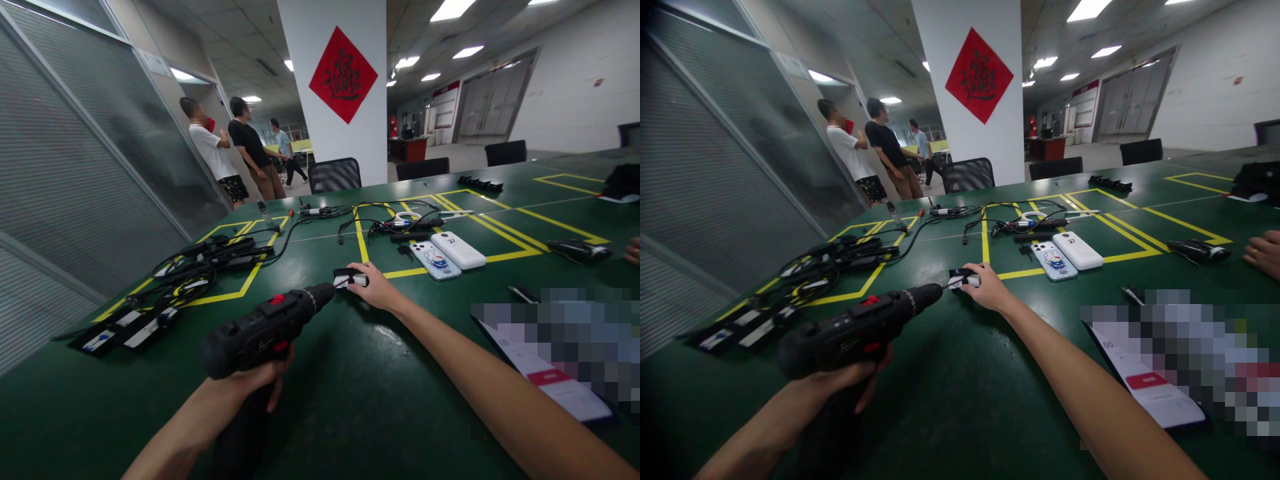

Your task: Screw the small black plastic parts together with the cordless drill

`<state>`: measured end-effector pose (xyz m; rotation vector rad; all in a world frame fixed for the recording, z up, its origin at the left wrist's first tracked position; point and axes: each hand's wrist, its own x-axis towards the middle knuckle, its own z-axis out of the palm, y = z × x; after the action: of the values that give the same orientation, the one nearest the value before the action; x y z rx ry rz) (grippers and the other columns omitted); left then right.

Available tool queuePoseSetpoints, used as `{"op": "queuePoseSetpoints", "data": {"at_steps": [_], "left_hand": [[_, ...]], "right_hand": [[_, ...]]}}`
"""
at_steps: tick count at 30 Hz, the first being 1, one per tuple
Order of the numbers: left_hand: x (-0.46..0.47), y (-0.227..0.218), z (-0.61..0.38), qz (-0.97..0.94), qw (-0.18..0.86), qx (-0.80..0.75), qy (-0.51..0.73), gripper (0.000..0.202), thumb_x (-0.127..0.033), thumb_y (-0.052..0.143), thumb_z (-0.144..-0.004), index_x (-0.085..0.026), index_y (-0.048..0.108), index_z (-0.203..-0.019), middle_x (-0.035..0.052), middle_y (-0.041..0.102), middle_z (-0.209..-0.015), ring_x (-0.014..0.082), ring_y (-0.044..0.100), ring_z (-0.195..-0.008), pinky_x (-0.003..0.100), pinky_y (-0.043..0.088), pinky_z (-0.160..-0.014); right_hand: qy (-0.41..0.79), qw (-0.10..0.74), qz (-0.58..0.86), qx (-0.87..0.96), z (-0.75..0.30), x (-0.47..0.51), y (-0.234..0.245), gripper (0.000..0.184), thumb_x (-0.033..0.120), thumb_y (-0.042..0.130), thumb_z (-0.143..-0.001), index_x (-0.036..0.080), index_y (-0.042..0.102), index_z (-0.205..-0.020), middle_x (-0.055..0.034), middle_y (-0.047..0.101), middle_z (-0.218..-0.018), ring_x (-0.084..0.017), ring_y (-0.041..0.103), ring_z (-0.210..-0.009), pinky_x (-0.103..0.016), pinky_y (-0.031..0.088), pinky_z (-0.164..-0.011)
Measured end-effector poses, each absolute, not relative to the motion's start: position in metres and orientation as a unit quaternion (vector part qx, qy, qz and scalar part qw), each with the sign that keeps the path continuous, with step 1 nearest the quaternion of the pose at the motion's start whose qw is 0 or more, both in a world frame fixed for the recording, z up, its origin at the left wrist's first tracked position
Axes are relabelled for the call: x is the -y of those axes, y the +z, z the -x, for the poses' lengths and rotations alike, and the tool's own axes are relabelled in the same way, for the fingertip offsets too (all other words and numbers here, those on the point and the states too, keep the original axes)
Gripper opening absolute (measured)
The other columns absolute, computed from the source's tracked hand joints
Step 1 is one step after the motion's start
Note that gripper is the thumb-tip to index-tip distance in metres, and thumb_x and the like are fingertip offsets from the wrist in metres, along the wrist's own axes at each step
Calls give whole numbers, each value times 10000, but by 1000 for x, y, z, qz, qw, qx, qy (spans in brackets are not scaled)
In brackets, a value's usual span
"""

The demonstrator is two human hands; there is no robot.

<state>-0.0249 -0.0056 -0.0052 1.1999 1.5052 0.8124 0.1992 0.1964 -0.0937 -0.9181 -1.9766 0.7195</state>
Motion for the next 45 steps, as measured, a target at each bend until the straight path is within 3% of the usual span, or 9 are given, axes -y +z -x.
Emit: {"op": "queuePoseSetpoints", "data": {"at_steps": [5,12,45], "left_hand": [[6,-4,24,-485,504,-633,333,425,-472,580,-706,-159,579,-993,47,632,-647,188,526,-498,289,377,-487],[7,3,21,-490,525,-605,343,364,-393,590,-738,-163,554,-1019,48,609,-810,148,519,-511,284,403,-514],[6,4,18,-486,515,-612,352,349,-386,605,-722,-161,565,-985,32,600,-768,122,501,-464,273,402,-479]], "right_hand": [[283,409,367,786,-200,-196,-93,463,273,656,-741,237,533,-1186,-45,501,-1079,-168,543,-959,-331,406,-909],[288,409,367,784,-200,-196,-92,462,277,654,-742,234,534,-1187,-48,501,-1070,-168,548,-940,-329,415,-897],[290,407,365,785,-200,-195,-91,462,288,645,-753,232,525,-1195,-48,488,-1083,-166,543,-951,-323,414,-901]]}}
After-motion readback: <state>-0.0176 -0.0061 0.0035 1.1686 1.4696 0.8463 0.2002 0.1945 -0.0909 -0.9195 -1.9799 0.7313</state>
